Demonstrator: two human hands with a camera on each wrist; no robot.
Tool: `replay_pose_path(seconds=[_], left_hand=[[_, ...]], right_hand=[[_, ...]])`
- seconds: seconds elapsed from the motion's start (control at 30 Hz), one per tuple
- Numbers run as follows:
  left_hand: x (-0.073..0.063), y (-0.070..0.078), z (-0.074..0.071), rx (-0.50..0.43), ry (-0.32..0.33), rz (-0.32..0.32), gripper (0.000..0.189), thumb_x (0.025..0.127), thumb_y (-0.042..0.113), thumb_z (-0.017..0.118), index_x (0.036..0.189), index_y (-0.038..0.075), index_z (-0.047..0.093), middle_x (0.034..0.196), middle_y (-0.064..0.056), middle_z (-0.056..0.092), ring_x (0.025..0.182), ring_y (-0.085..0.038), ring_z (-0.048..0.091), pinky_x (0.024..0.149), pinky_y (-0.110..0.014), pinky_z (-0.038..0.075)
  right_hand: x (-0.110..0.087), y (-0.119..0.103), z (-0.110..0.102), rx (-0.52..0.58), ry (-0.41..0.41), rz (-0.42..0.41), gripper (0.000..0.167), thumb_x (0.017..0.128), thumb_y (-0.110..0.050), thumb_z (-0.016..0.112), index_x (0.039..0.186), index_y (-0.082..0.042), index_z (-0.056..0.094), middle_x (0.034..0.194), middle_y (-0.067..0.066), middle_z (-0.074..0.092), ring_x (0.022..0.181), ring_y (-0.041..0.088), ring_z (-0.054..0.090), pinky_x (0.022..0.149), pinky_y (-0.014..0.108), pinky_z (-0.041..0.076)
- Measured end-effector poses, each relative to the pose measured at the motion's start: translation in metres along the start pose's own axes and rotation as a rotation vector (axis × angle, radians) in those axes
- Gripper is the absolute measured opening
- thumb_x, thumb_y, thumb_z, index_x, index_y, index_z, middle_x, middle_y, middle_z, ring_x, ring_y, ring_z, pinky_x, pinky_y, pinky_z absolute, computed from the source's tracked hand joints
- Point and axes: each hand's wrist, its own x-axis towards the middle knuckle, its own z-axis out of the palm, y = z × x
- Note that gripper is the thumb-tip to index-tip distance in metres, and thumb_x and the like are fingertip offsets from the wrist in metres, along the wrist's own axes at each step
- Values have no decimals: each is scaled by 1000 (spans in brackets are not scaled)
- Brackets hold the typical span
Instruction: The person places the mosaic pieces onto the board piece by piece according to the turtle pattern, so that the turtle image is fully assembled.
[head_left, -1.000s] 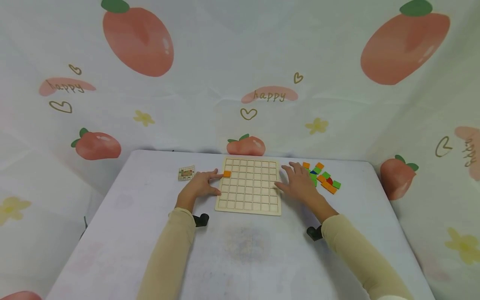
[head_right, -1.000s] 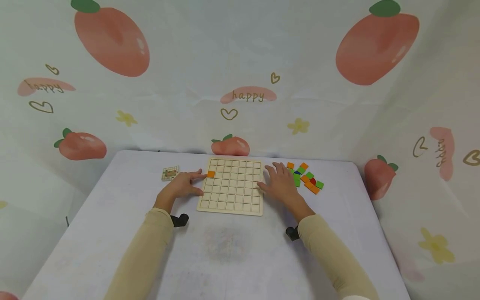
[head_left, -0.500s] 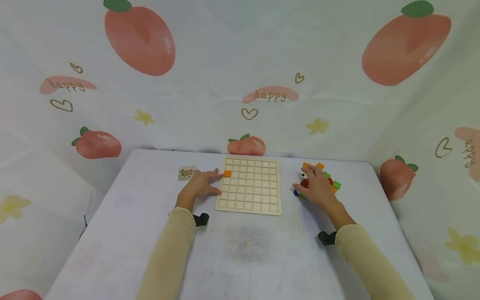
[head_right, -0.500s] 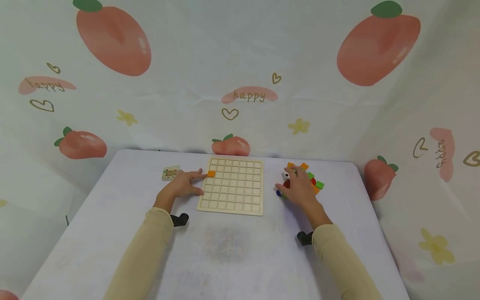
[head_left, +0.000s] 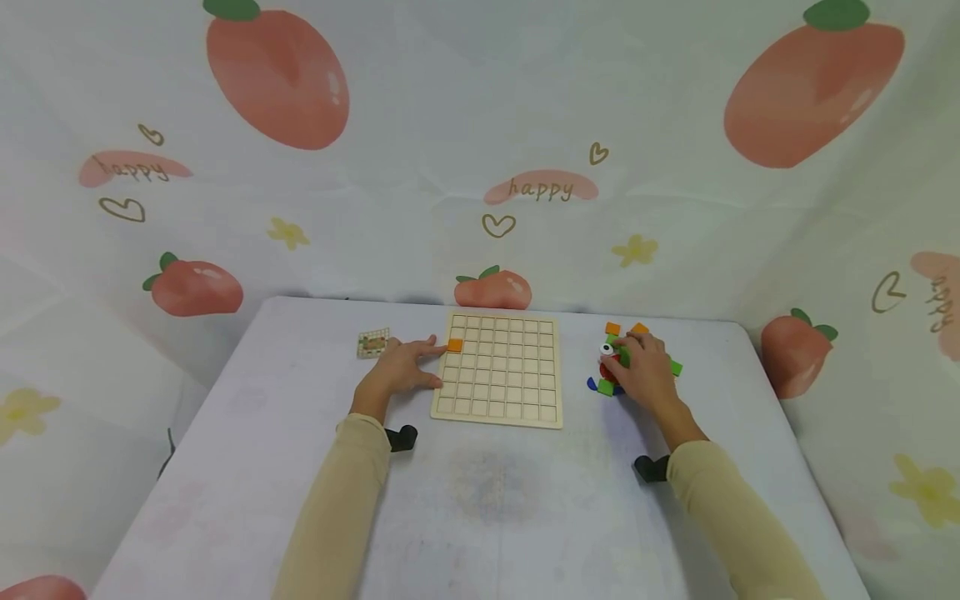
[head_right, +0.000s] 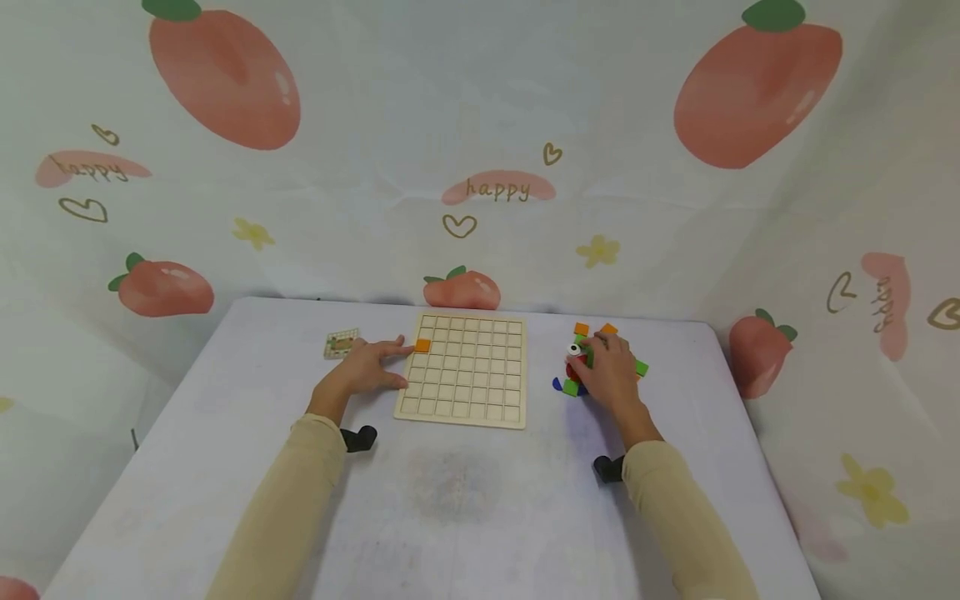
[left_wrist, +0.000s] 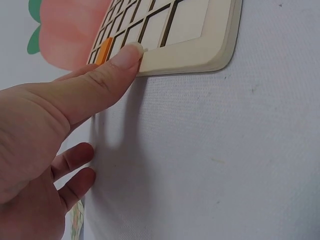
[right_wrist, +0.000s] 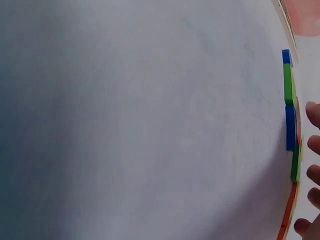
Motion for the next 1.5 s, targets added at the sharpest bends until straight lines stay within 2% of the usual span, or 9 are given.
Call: replay_pose_path(seconds=[0.1, 0.33, 0.63, 0.87, 0.93, 1.03, 1.17, 1.3, 1.5], left_hand=[[0, -1, -1, 1, -1, -1, 76, 77, 38, 88, 146, 30, 57, 165, 9, 35, 114, -26, 41, 106, -47, 42], [-2, -2, -2, 1, 10, 23, 76, 78, 38, 88, 146, 29, 57, 165, 7, 37, 111, -25, 40, 101, -43, 41], [1, 1, -1, 25, 11, 8, 75, 78, 40, 87, 146, 31, 57, 165, 9, 36, 116, -26, 39, 103, -44, 41], [1, 1, -2, 20, 10, 3, 75, 78, 38, 87, 146, 30, 57, 166, 8, 34, 139, -34, 31, 116, -55, 34], [-1, 1, -2, 19, 6, 8, 75, 79, 38, 87, 147, 29, 56, 167, 8, 33, 147, -38, 25, 121, -59, 29], [-2, 1, -2, 27, -2, 17, 76, 80, 38, 86, 148, 29, 54, 167, 6, 32, 153, -42, 20, 124, -62, 23], [-4, 1, -2, 22, -12, 13, 76, 80, 38, 85, 149, 29, 53, 168, 5, 31, 154, -43, 19, 125, -62, 22], [-3, 3, -3, 10, -23, 13, 77, 80, 37, 85, 149, 29, 53, 168, 4, 30, 154, -42, 19, 125, -61, 23], [-2, 3, -3, 4, -42, 9, 77, 81, 36, 84, 150, 28, 51, 169, 4, 28, 156, -44, 15, 126, -61, 22]], right_hand=[[5, -2, 2, 0, 5, 1, 41, 96, -34, 70, 118, -1, 66, 142, 27, 50, 133, 54, 40, 107, 72, 35], [12, -9, 3, -20, -31, 66, 38, 95, -41, 70, 107, -4, 65, 140, 24, 50, 131, 53, 39, 103, 71, 36], [13, -12, 2, -61, -29, 70, 39, 94, -39, 70, 109, -3, 69, 135, 25, 53, 126, 53, 41, 98, 71, 39], [15, -19, 4, -69, -30, 50, 35, 95, -34, 68, 111, -3, 71, 132, 24, 55, 127, 50, 41, 100, 72, 33], [17, -22, 5, -72, -19, 40, 35, 95, -34, 69, 113, -5, 72, 129, 23, 59, 124, 48, 45, 99, 69, 35], [21, -28, 4, -35, -45, 33, 34, 96, -35, 69, 116, -7, 71, 121, 20, 66, 114, 42, 56, 98, 60, 44], [26, -40, -1, 51, -128, 25, 36, 98, -34, 67, 122, -7, 68, 113, 16, 72, 102, 33, 64, 91, 49, 54], [31, -50, -2, 133, -172, 29, 39, 99, -31, 66, 128, -5, 65, 118, 17, 71, 106, 32, 64, 96, 48, 56], [37, -57, 6, 218, -189, 34, 42, 98, -28, 68, 132, -5, 65, 124, 18, 70, 111, 33, 65, 100, 50, 55]])
